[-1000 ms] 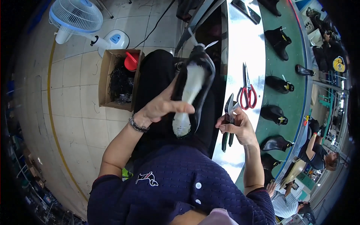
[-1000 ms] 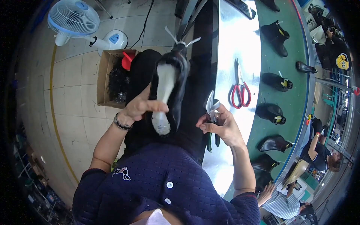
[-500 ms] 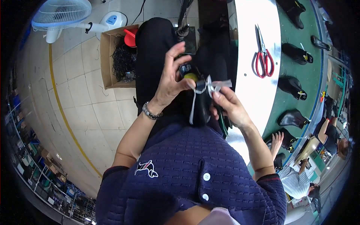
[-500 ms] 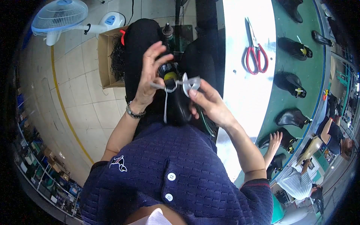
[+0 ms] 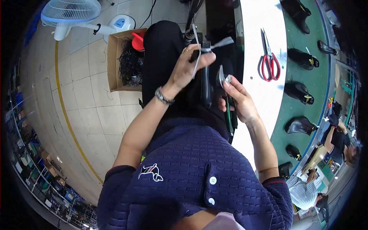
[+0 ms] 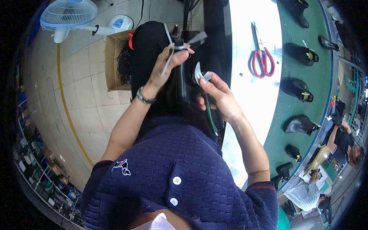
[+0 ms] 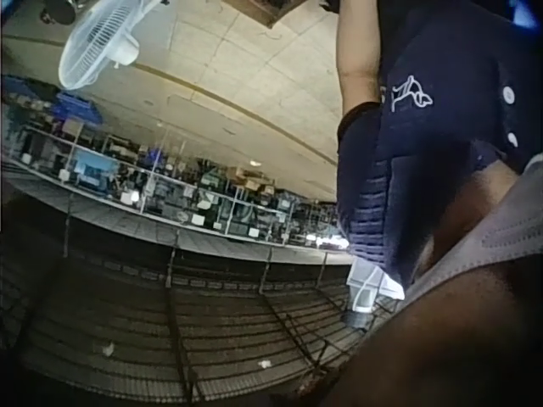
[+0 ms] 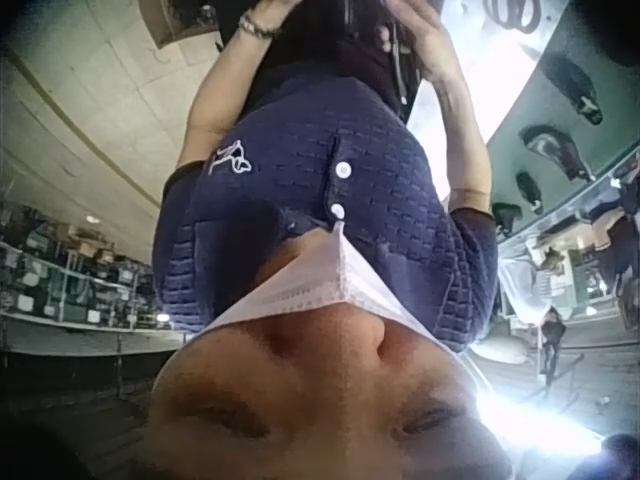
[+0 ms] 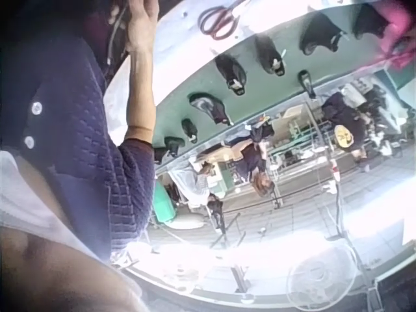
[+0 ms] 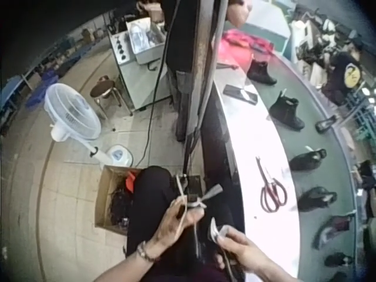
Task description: Trim and inspect the upper part of a shoe during manufacturing.
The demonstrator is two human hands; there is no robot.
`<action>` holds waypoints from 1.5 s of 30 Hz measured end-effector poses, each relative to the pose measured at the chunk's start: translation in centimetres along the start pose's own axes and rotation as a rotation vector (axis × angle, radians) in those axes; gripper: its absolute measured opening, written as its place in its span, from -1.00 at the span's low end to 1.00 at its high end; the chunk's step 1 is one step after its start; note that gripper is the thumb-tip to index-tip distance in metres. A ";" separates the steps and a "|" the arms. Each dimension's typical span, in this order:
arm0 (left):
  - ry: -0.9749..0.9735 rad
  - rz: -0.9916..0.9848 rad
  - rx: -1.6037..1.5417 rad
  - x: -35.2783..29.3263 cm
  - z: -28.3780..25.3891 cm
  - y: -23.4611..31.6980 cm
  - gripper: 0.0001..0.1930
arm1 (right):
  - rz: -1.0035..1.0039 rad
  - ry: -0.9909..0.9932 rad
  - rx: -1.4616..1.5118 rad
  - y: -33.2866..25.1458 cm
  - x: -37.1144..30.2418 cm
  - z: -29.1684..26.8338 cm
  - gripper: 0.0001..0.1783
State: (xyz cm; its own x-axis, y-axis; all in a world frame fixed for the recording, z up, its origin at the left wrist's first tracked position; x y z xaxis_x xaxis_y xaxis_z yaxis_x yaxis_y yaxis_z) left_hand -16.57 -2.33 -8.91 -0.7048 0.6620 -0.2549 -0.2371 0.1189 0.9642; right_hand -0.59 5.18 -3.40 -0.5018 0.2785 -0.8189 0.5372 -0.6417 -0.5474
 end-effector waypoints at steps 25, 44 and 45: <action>-0.018 -0.114 -0.039 1.3 1.6 -0.2 -0.54 | -0.114 0.037 -0.617 -2.0 -0.9 0.0 -0.60; -0.388 -0.372 -0.885 0.6 6.0 11.5 -0.31 | -0.981 0.129 -0.708 -3.6 -5.4 -4.6 -0.07; -0.419 -0.374 -0.885 1.0 6.7 12.2 -0.31 | -0.780 0.028 -0.560 -3.5 -5.4 -4.3 -0.11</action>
State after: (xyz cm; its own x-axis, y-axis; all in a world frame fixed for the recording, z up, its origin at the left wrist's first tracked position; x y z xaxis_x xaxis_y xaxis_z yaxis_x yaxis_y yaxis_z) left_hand -15.70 4.68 3.09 -0.2376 0.9181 -0.3172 -0.9157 -0.1029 0.3884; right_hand 3.20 9.01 2.19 -0.8426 0.5042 -0.1892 0.3084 0.1638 -0.9370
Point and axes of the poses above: each hand's wrist, its own x-axis towards the middle knuckle, its own z-axis out of the palm, y = z × x, the point moved 6 cm from there along x, towards the middle knuckle, and after that the axes turned 10 degrees about y, right-handed, at the moved point
